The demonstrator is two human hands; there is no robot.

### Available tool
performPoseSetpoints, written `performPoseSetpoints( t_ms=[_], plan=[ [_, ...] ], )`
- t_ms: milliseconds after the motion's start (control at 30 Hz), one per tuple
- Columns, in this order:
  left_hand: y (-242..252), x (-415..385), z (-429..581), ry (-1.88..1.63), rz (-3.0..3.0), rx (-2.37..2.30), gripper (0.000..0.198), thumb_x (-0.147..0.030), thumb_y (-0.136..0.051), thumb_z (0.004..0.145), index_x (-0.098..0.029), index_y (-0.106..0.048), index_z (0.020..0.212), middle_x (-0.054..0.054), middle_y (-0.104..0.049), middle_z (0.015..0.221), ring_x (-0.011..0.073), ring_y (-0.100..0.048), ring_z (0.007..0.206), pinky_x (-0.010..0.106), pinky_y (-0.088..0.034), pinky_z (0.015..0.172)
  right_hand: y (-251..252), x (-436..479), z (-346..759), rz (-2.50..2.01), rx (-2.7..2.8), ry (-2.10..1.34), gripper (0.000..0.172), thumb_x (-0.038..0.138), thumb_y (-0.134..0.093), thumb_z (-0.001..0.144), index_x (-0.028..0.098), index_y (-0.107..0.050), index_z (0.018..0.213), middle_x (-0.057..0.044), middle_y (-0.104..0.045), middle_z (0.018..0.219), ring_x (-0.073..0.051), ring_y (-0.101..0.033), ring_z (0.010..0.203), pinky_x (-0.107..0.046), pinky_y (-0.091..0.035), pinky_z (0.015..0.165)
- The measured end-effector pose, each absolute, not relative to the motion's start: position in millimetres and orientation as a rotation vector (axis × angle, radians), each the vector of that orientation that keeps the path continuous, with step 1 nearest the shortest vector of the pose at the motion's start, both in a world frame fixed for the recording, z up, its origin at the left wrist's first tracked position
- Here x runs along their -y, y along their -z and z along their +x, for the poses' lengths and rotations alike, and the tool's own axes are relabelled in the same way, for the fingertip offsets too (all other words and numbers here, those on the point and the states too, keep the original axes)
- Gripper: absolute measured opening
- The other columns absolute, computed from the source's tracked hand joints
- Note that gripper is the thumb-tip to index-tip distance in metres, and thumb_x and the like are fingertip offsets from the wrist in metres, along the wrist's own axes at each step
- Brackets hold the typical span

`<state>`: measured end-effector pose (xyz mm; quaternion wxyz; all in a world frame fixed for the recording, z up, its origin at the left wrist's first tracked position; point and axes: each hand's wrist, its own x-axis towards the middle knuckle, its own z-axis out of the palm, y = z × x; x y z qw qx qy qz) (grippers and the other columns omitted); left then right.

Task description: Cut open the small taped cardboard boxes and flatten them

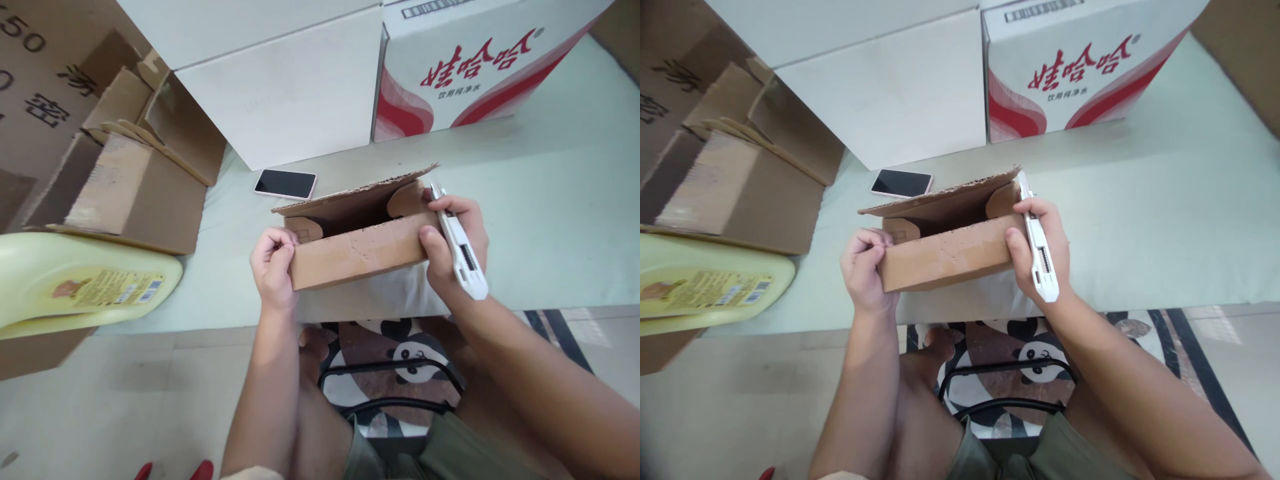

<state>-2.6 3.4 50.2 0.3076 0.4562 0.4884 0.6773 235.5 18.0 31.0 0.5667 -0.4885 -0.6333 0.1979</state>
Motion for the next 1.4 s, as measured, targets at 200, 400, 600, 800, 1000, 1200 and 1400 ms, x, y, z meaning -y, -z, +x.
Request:
performPoseSetpoints(
  t_ms=[200, 400, 600, 800, 1000, 1200, 1400],
  plan=[
    [-49.6, -3.2, -3.9, -1.783, 1.206, -1.303, 0.01, -0.021, -0.06, 0.068, -0.02, -0.053, 0.062, 0.001, -0.052, 0.065, 0.0143, -0.048, 0.064, 0.028, -0.037, 0.062, -32.7, -16.9, 235.3, -1.179, 1.498, -0.439, 0.023, 0.038, -0.058, 0.091, 0.031, -0.056, 0.112, -0.007, -0.066, 0.111, -0.034, -0.06, 0.121, -0.058, -0.043, 0.106],
    [-47.4, -3.1, -4.0, -1.789, 1.218, -1.303, 0.011, -0.021, -0.06, 0.069, -0.02, -0.052, 0.062, 0.001, -0.051, 0.066, 0.0145, -0.048, 0.065, 0.029, -0.037, 0.063, -33.2, -17.0, 234.9, -1.174, 1.499, -0.452, 0.023, 0.036, -0.058, 0.09, 0.03, -0.056, 0.112, -0.007, -0.066, 0.113, -0.034, -0.06, 0.121, -0.057, -0.044, 0.103],
    [-49.0, -3.0, -2.6, -1.787, 1.201, -1.311, 0.012, -0.022, -0.06, 0.069, -0.019, -0.051, 0.062, 0.0, -0.05, 0.066, 0.0134, -0.048, 0.065, 0.029, -0.037, 0.063, -32.4, -17.5, 235.0, -1.169, 1.506, -0.44, 0.024, 0.037, -0.057, 0.09, 0.029, -0.056, 0.112, -0.007, -0.065, 0.112, -0.034, -0.06, 0.122, -0.058, -0.043, 0.105],
    [-50.8, -3.2, -1.7, -1.786, 1.194, -1.321, 0.012, -0.022, -0.06, 0.068, -0.019, -0.05, 0.061, 0.0, -0.05, 0.065, 0.0134, -0.047, 0.064, 0.029, -0.037, 0.063, -31.1, -17.2, 235.3, -1.163, 1.484, -0.486, 0.025, 0.043, -0.057, 0.092, 0.031, -0.056, 0.114, -0.008, -0.065, 0.115, -0.034, -0.058, 0.124, -0.059, -0.041, 0.108],
    [-48.5, -3.0, -2.6, -1.777, 1.193, -1.317, 0.012, -0.022, -0.06, 0.069, -0.019, -0.051, 0.062, 0.0, -0.05, 0.066, 0.0134, -0.047, 0.065, 0.029, -0.037, 0.064, -33.4, -16.0, 234.3, -1.17, 1.471, -0.523, 0.024, 0.044, -0.057, 0.092, 0.032, -0.055, 0.113, -0.008, -0.065, 0.118, -0.035, -0.056, 0.128, -0.06, -0.04, 0.111],
    [-48.6, -2.9, -3.0, -1.79, 1.196, -1.304, 0.01, -0.02, -0.06, 0.069, -0.02, -0.052, 0.062, 0.0, -0.051, 0.065, 0.0137, -0.047, 0.064, 0.029, -0.036, 0.063, -31.9, -15.8, 235.0, -1.178, 1.465, -0.525, 0.026, 0.044, -0.058, 0.092, 0.032, -0.056, 0.114, -0.008, -0.064, 0.119, -0.035, -0.055, 0.128, -0.06, -0.04, 0.11],
    [-48.0, -3.0, -3.9, -1.792, 1.192, -1.298, 0.01, -0.02, -0.06, 0.068, -0.02, -0.052, 0.062, 0.001, -0.052, 0.065, 0.0142, -0.047, 0.064, 0.029, -0.037, 0.063, -30.2, -17.3, 235.6, -1.14, 1.477, -0.513, 0.026, 0.042, -0.06, 0.092, 0.032, -0.055, 0.114, -0.008, -0.065, 0.12, -0.035, -0.056, 0.13, -0.061, -0.037, 0.114]
  ],
)
